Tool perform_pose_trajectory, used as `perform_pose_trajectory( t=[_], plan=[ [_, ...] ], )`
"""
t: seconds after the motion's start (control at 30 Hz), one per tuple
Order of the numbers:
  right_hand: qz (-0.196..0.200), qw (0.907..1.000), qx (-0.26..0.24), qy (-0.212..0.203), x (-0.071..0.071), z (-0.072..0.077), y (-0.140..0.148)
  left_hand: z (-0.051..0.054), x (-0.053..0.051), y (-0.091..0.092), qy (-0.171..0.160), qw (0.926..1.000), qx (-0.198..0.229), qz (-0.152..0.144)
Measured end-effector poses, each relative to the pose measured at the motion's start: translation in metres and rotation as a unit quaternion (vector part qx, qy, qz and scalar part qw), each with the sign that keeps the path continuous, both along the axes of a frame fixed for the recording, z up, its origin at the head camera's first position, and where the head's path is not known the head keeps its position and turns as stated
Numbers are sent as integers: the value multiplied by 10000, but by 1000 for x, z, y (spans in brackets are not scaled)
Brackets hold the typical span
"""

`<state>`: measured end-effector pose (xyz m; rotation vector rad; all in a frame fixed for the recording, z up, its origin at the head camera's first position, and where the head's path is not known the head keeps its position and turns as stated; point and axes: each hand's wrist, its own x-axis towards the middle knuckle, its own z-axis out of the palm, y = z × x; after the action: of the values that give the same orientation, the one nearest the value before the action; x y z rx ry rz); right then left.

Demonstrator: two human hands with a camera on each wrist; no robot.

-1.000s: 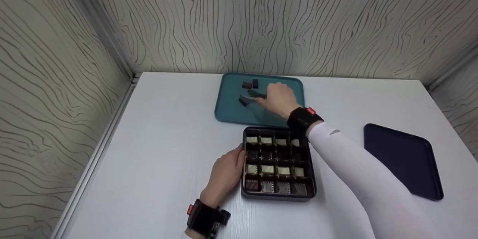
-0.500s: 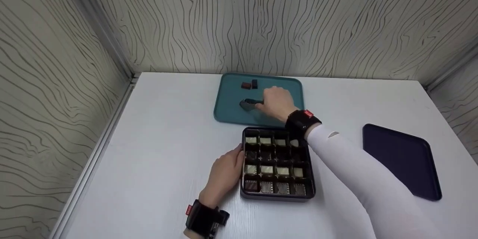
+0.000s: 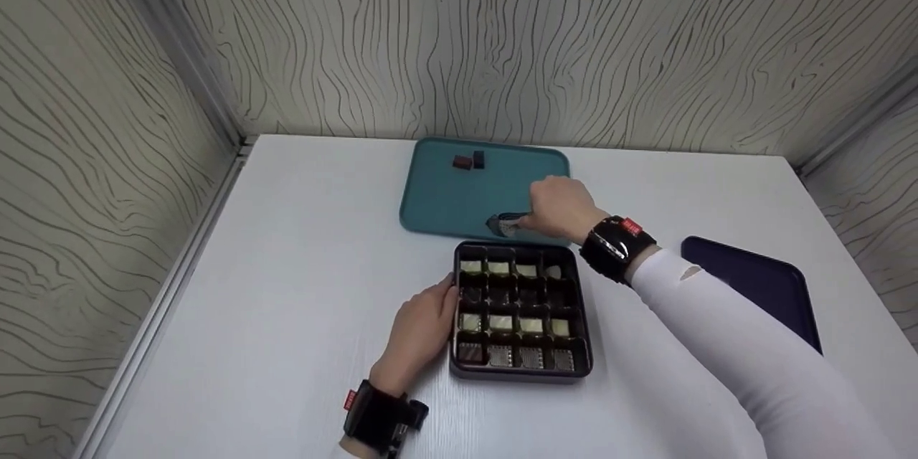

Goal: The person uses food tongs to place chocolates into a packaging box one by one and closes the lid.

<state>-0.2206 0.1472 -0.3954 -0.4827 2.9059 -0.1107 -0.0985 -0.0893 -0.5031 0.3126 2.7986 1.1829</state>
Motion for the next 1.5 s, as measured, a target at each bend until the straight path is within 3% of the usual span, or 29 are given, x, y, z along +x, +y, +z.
perform_pose_trajectory(
  t=[0.4,0.63,0.77,0.97,1.13,1.33,1.5],
  plan=[
    [99,9992,-164,347,2,-7,4,-1,0,4,121,9999,25,-42],
    [93,9977,-590,331,14,1,25,-2,0,8,93,9999,33,-99],
    [219,9956,-802,422,33,16,37,-2,0,8,74,9999,52,-96],
    [470,9934,-912,509,75,36,45,-2,-2,6,29,9999,49,-126],
    [1138,9890,-806,502,106,44,42,-1,-6,2,55,9999,33,-102],
    [1892,9772,-659,699,128,48,33,-1,-6,-1,72,9999,46,-60],
    [2247,9713,-423,660,140,47,24,-1,-4,-2,135,9999,44,-48]
  ],
)
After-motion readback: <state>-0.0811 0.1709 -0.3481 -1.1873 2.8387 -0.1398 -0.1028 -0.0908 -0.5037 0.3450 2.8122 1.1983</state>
